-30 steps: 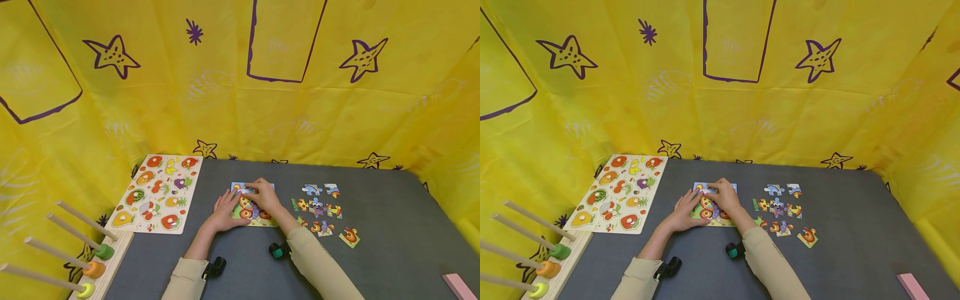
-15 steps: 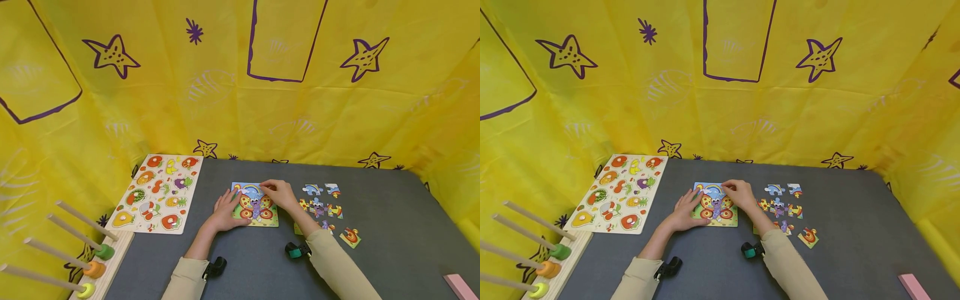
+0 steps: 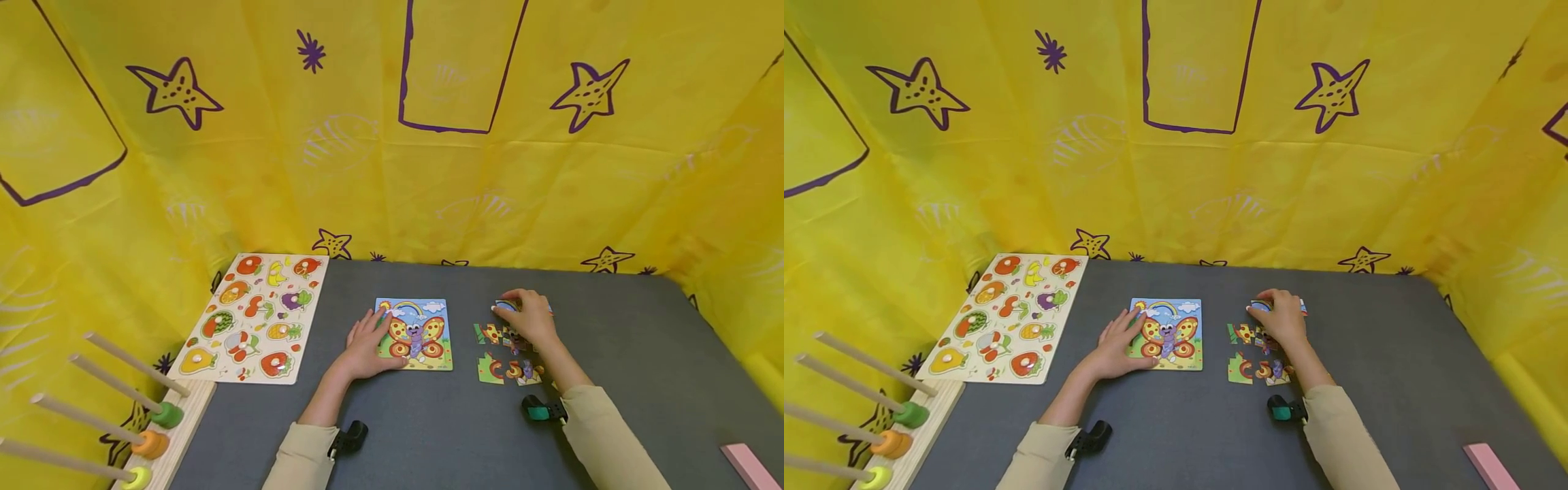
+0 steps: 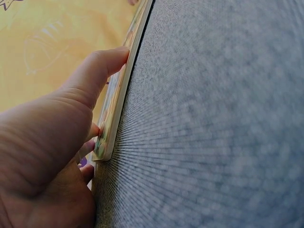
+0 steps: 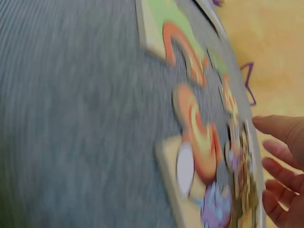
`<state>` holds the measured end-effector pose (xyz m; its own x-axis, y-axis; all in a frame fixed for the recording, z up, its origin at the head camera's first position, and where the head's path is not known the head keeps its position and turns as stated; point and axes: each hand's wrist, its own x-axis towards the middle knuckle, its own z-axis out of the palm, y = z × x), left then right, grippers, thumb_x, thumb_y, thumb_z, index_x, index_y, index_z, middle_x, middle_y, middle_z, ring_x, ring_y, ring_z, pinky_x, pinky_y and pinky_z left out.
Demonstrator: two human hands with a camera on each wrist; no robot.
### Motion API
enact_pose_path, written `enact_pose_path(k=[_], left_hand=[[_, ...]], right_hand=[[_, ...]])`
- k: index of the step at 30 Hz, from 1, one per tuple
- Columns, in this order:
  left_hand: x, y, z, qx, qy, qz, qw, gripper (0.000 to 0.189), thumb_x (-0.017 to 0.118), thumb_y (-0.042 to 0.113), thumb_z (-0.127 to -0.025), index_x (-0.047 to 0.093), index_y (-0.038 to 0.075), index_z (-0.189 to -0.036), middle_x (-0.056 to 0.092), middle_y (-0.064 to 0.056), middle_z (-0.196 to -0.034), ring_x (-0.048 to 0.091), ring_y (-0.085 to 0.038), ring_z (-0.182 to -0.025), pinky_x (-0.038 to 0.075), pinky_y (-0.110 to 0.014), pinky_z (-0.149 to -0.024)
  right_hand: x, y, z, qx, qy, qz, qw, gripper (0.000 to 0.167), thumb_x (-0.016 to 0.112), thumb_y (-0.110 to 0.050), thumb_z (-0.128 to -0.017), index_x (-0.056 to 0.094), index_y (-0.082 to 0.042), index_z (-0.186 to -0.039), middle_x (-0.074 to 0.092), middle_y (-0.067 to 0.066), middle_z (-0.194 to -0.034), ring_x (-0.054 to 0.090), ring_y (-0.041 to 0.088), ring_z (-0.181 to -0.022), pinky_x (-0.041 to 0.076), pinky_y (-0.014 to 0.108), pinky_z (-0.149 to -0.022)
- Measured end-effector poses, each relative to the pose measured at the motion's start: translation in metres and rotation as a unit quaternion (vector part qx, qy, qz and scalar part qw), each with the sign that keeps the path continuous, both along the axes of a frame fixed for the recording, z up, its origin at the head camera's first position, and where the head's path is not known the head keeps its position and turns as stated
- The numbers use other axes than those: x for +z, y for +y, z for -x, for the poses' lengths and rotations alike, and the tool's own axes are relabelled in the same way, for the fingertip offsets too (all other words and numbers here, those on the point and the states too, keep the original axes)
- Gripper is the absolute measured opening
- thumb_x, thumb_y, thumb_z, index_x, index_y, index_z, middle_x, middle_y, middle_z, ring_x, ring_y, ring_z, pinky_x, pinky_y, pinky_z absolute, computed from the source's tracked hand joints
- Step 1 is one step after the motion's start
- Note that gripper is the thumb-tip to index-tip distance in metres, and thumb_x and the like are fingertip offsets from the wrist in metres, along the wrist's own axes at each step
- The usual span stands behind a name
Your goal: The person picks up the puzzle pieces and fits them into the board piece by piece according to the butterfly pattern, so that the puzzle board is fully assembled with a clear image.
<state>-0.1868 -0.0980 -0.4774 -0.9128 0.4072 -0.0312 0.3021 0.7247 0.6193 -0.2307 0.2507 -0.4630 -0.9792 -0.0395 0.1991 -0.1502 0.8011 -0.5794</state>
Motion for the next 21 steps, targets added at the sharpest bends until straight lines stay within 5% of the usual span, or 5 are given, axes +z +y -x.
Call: enact_pose_path(k=[12, 16, 21], left_hand=[[0.000, 0.000, -0.001, 0.004, 0.006, -0.003, 1.0000, 0.096, 0.078, 0.042, -0.080, 0.028, 0.002, -0.152, 0.018, -0.014, -0.160, 0.005, -0.037, -0.147, 0.004, -0.057, -0.114], [0.001, 0.000, -0.002, 0.003, 0.002, -0.007, 1.0000, 0.095, 0.077, 0.041, -0.081, 0.028, 0.002, -0.152, 0.017, -0.015, -0.160, 0.005, -0.037, -0.147, 0.004, -0.057, -0.114], [0.003, 0.000, -0.003, 0.001, -0.002, -0.016, 0.9999, 0.095, 0.078, 0.040, -0.080, 0.029, 0.000, -0.152, 0.018, -0.017, -0.160, 0.005, -0.039, -0.147, 0.004, -0.058, -0.114]], right_hand=[[0.000, 0.015, -0.005, -0.037, -0.036, -0.062, 0.9967, 0.059, 0.075, -0.033, -0.085, 0.060, 0.012, -0.120, 0.054, 0.035, -0.119, 0.040, 0.053, -0.112, 0.029, 0.060, -0.095], [0.000, 0.013, -0.004, -0.045, -0.042, -0.034, 0.9975, 0.057, 0.075, -0.031, -0.085, 0.058, 0.011, -0.120, 0.056, 0.033, -0.117, 0.044, 0.051, -0.109, 0.035, 0.059, -0.093], [0.000, 0.010, -0.004, -0.065, -0.023, 0.028, 0.9972, 0.042, 0.073, -0.025, -0.088, 0.058, 0.003, -0.115, 0.065, 0.024, -0.103, 0.057, 0.037, -0.086, 0.043, 0.046, -0.075]])
